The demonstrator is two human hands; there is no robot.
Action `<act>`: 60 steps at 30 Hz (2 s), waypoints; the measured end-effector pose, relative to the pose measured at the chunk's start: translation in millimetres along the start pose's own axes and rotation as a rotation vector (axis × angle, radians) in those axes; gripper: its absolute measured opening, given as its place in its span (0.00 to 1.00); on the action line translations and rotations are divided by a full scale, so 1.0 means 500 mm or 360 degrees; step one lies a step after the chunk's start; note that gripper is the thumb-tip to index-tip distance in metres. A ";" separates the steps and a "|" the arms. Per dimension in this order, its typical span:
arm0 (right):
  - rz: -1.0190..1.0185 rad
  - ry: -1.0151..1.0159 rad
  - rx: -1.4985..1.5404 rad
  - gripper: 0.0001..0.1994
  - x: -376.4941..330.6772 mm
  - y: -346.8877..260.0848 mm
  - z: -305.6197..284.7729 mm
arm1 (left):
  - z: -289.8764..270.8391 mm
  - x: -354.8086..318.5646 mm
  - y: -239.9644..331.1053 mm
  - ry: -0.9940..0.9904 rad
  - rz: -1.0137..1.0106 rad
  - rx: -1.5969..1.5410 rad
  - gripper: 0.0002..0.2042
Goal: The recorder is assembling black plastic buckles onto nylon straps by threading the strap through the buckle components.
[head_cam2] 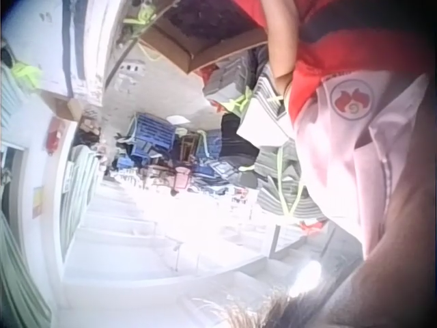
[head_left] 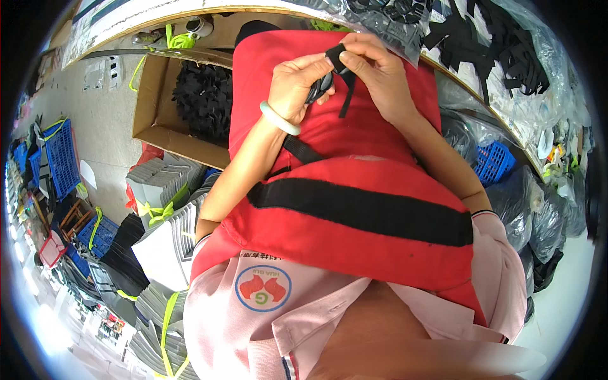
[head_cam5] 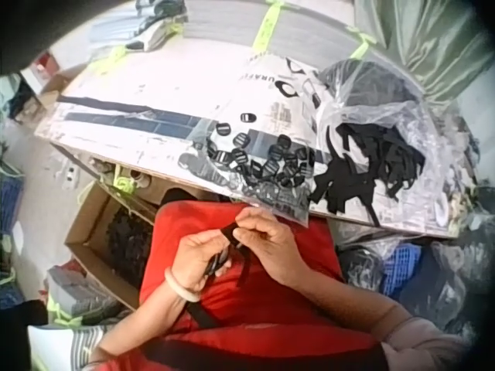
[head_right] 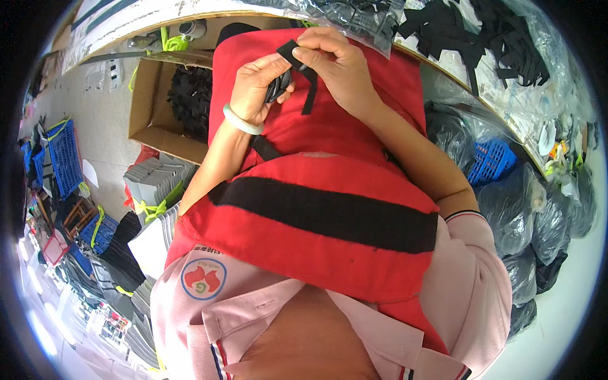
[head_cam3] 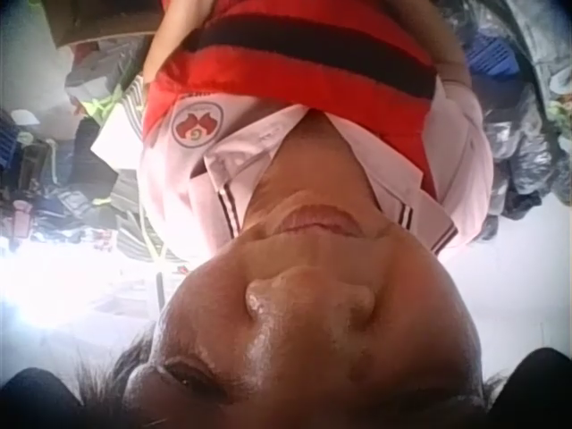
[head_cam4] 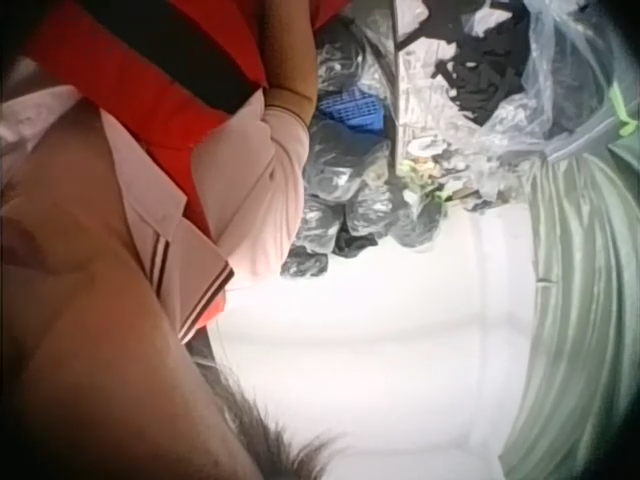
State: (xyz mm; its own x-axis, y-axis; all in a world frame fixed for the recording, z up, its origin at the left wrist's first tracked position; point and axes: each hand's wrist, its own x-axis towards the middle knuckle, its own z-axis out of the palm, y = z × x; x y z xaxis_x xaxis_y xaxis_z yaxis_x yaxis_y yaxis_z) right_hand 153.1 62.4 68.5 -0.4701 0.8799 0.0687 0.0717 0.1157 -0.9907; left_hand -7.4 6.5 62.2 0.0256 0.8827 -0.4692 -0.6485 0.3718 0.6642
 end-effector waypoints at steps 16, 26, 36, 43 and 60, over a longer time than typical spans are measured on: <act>0.0660 -0.0146 0.0343 0.09 0.000 -0.041 -0.016 | 0.016 -0.014 0.001 0.0125 0.0793 0.0642 0.07; 0.0701 -0.0623 0.0400 0.13 0.016 -0.045 -0.058 | 0.008 -0.055 0.025 -0.0200 0.1375 0.1344 0.09; 0.0423 -0.0407 0.0205 0.10 0.008 -0.061 -0.042 | -0.001 -0.081 0.028 -0.0281 0.1424 0.1463 0.09; 0.0300 -0.0250 0.0302 0.12 0.020 -0.028 -0.002 | -0.011 -0.128 0.060 -0.0219 0.1077 0.1427 0.09; 0.0693 -0.0951 0.0253 0.07 0.002 -0.023 0.093 | -0.064 -0.095 0.010 0.0494 0.1326 0.1430 0.07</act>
State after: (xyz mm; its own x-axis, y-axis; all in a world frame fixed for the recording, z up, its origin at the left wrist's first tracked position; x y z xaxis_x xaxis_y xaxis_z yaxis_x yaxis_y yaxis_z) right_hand 110.7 40.6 74.3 -0.8287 0.4259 -0.3631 0.2536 -0.2925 -0.9220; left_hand -36.5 -42.9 69.3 -0.3990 0.8836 0.2452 0.3653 -0.0921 0.9263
